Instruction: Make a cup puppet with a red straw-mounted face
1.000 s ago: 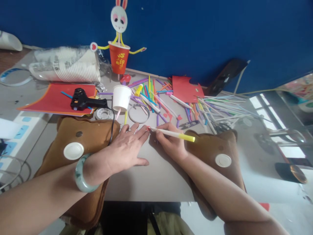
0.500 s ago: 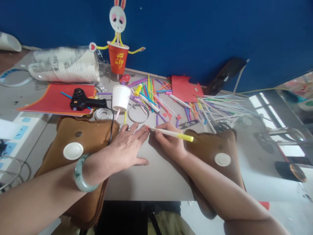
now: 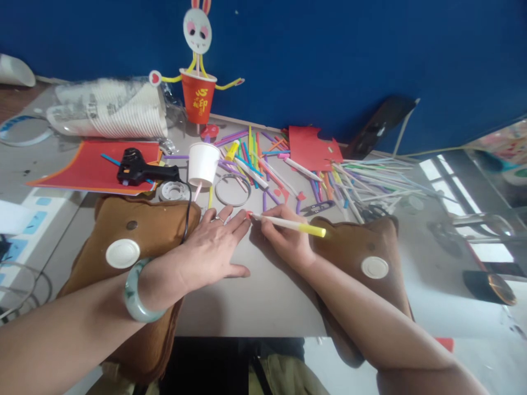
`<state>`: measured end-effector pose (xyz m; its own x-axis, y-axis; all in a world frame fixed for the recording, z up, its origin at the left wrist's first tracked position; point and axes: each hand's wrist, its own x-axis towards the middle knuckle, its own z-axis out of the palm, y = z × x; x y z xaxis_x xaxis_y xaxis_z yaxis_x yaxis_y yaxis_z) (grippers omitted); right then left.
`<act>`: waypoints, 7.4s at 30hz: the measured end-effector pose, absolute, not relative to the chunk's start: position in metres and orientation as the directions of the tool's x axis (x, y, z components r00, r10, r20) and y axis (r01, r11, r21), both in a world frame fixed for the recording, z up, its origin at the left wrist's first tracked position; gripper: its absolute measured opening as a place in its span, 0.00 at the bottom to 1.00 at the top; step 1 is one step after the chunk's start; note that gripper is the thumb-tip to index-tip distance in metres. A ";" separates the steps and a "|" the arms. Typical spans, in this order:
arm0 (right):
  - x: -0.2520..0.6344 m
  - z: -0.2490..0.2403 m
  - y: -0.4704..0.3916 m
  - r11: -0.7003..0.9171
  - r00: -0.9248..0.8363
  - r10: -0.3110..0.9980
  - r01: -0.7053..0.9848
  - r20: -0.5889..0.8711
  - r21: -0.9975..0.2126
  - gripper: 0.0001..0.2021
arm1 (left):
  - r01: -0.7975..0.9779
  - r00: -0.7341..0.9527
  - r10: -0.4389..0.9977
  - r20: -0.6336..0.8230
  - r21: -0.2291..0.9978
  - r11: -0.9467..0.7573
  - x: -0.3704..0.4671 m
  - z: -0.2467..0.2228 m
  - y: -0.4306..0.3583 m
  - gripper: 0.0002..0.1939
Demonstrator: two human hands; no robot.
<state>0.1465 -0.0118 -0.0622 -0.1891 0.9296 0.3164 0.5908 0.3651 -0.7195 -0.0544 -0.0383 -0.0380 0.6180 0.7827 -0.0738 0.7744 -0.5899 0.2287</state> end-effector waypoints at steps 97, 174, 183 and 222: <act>0.143 -0.061 -0.014 0.298 -0.106 0.952 0.552 0.288 -0.779 0.04 | 0.776 0.620 0.782 -0.066 0.201 -0.598 -0.053 -0.035 -0.039 0.40; 0.145 -0.062 -0.013 0.328 -0.167 0.944 0.584 0.285 -0.742 0.04 | 0.773 0.622 0.778 -0.089 0.224 -0.593 -0.053 -0.032 -0.037 0.40; 0.146 -0.061 -0.013 0.343 -0.178 0.939 0.578 0.296 -0.740 0.04 | 0.771 0.624 0.775 -0.103 0.242 -0.589 -0.052 -0.030 -0.036 0.39; 0.145 -0.063 -0.013 0.343 -0.153 0.937 0.585 0.315 -0.735 0.03 | 0.769 0.626 0.776 -0.080 0.229 -0.597 -0.053 -0.033 -0.037 0.41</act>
